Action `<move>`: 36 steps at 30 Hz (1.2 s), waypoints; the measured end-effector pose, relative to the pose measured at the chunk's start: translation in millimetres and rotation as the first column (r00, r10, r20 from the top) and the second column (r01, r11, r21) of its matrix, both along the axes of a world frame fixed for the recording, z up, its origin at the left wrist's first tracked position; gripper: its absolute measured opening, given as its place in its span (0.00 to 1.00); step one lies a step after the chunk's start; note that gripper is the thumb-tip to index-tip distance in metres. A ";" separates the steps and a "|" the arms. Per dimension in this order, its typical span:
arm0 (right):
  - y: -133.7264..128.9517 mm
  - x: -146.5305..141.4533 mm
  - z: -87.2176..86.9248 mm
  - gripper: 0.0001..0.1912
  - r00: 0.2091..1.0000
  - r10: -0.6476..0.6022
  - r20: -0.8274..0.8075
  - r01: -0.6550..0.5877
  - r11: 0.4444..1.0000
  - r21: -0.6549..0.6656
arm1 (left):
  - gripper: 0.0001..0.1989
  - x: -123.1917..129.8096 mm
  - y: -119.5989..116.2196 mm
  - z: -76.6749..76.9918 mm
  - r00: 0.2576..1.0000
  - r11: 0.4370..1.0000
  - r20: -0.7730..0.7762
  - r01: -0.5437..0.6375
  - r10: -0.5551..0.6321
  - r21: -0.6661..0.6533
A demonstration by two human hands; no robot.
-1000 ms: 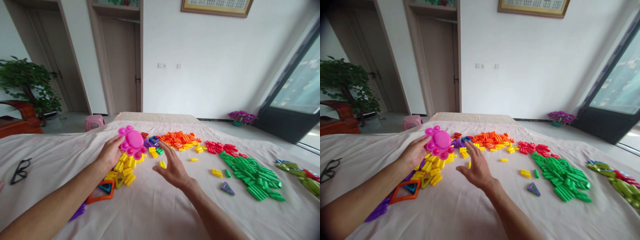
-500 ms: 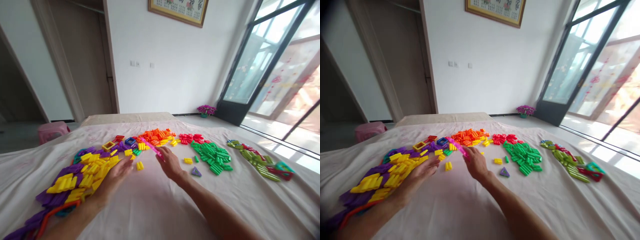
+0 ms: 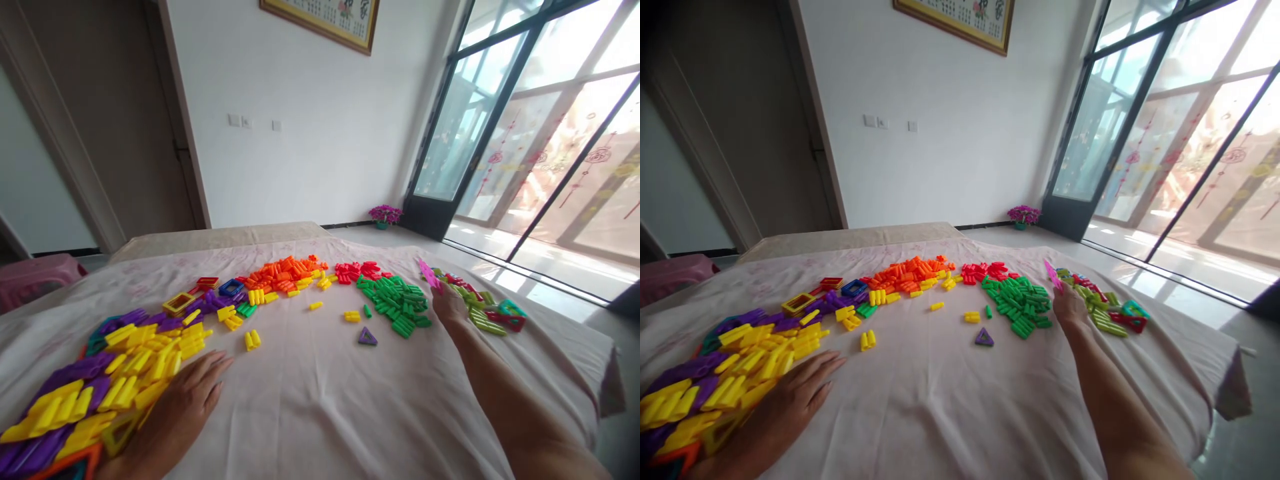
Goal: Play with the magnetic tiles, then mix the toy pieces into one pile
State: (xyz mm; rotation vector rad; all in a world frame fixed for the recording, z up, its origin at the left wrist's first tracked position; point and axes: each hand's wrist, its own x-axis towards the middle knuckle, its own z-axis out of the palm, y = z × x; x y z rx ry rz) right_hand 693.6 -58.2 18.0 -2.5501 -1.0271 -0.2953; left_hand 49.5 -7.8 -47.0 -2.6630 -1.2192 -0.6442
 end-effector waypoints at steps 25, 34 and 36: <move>11.2 -153.3 -18.8 0.24 0.586 0.782 -0.213 -0.751 0.623 0.220 | 0.19 1.1 -0.6 3.6 1.000 0.996 0.001 0.021 -0.021 0.086; 79.0 -34.4 0.6 0.24 0.981 0.187 -0.049 -0.176 0.968 0.177 | 0.19 -1.6 2.1 -5.4 0.998 0.987 0.053 0.024 -0.032 0.157; 89.3 -15.2 -0.6 0.24 0.990 0.128 -0.064 -0.118 0.983 0.143 | 0.19 -2.7 4.6 -9.8 0.999 0.985 0.042 0.014 -0.021 0.173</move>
